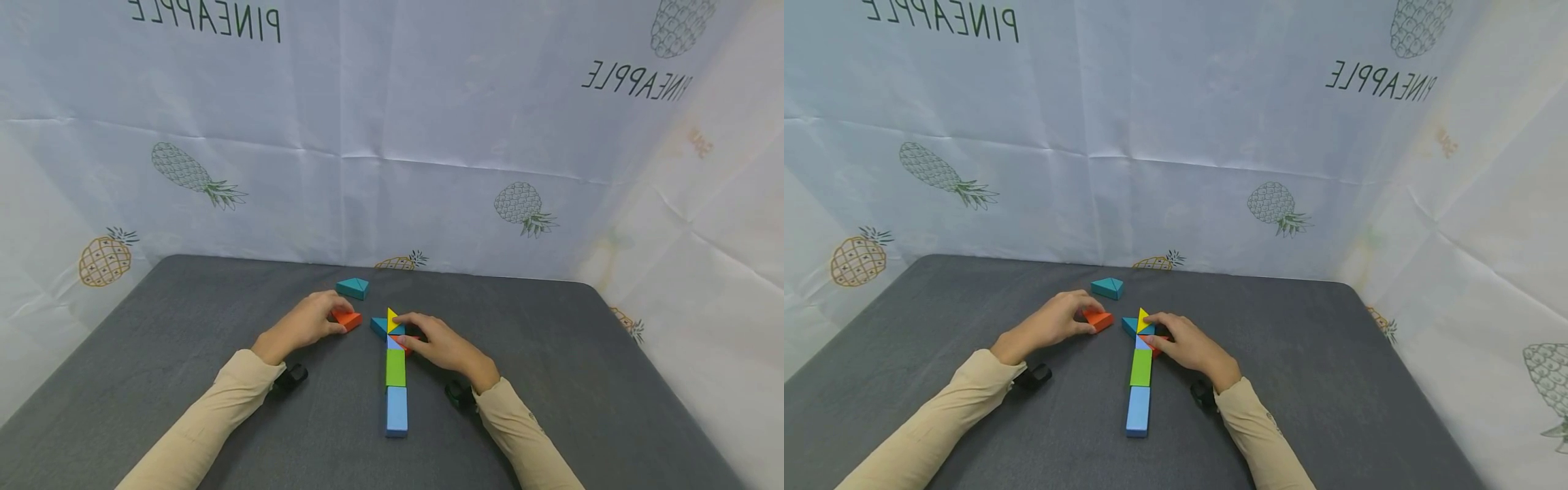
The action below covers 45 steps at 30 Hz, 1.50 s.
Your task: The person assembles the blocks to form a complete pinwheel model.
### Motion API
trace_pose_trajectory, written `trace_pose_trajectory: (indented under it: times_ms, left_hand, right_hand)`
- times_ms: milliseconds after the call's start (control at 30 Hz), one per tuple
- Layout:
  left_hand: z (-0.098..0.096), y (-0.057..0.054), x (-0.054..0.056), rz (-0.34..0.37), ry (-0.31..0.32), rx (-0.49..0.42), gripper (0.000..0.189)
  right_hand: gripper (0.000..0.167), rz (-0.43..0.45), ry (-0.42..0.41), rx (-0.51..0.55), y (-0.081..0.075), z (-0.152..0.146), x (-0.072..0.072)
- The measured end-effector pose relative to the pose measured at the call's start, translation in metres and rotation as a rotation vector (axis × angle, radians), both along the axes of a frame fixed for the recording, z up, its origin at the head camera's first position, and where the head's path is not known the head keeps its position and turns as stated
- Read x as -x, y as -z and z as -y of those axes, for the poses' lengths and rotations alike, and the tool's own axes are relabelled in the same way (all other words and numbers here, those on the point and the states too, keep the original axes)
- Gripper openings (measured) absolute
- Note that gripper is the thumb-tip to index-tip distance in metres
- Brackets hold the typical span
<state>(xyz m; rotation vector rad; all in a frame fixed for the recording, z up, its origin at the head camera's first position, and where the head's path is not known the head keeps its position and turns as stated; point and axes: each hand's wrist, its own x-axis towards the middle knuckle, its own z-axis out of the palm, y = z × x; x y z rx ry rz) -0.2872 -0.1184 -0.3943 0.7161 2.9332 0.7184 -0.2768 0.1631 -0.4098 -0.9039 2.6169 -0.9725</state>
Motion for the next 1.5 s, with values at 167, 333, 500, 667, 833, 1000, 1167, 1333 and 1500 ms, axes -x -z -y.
trace_pose_trajectory:
  times_ms: [167, 333, 500, 667, 833, 1000, 1167, 1333, 1500]
  left_hand:
    - [-0.0023, -0.0005, -0.0004, 0.023, 0.021, 0.000, 0.032]
    - [-0.0030, 0.0003, -0.0012, 0.022, 0.045, 0.006, 0.032]
    - [-0.0040, 0.0003, -0.0019, 0.016, 0.059, 0.015, 0.031]
    - [-0.0050, -0.0005, -0.0025, 0.021, 0.074, 0.020, 0.028]
    - [-0.0053, -0.0007, -0.0032, 0.069, 0.089, 0.002, 0.027]
    - [-0.0048, 0.0014, -0.0041, 0.102, 0.097, 0.003, 0.029]
    - [-0.0038, 0.0028, -0.0046, 0.072, 0.091, 0.003, 0.031]
    - [-0.0030, 0.0034, -0.0034, 0.048, 0.106, -0.006, 0.035]
    - [-0.0037, 0.0044, -0.0025, 0.065, 0.127, -0.023, 0.033]
  right_hand:
    - [0.042, 0.003, 0.005, -0.001, 0.0002, 0.0001, 0.0002]
    - [0.042, 0.005, 0.006, 0.001, 0.0004, 0.0004, 0.0004]
    - [0.042, 0.015, 0.011, 0.001, -0.0007, 0.0013, 0.0000]
    - [0.042, 0.017, 0.017, -0.001, -0.0012, 0.0018, -0.0001]
    - [0.042, 0.002, 0.011, -0.004, 0.0007, 0.0016, 0.0011]
    - [0.042, -0.010, 0.000, -0.008, 0.0029, 0.0014, 0.0025]
    - [0.042, -0.011, 0.002, -0.005, 0.0029, 0.0015, 0.0019]
    - [0.042, -0.010, 0.004, 0.002, 0.0022, 0.0012, 0.0007]
    - [0.043, -0.006, 0.009, -0.001, 0.0022, 0.0004, 0.0007]
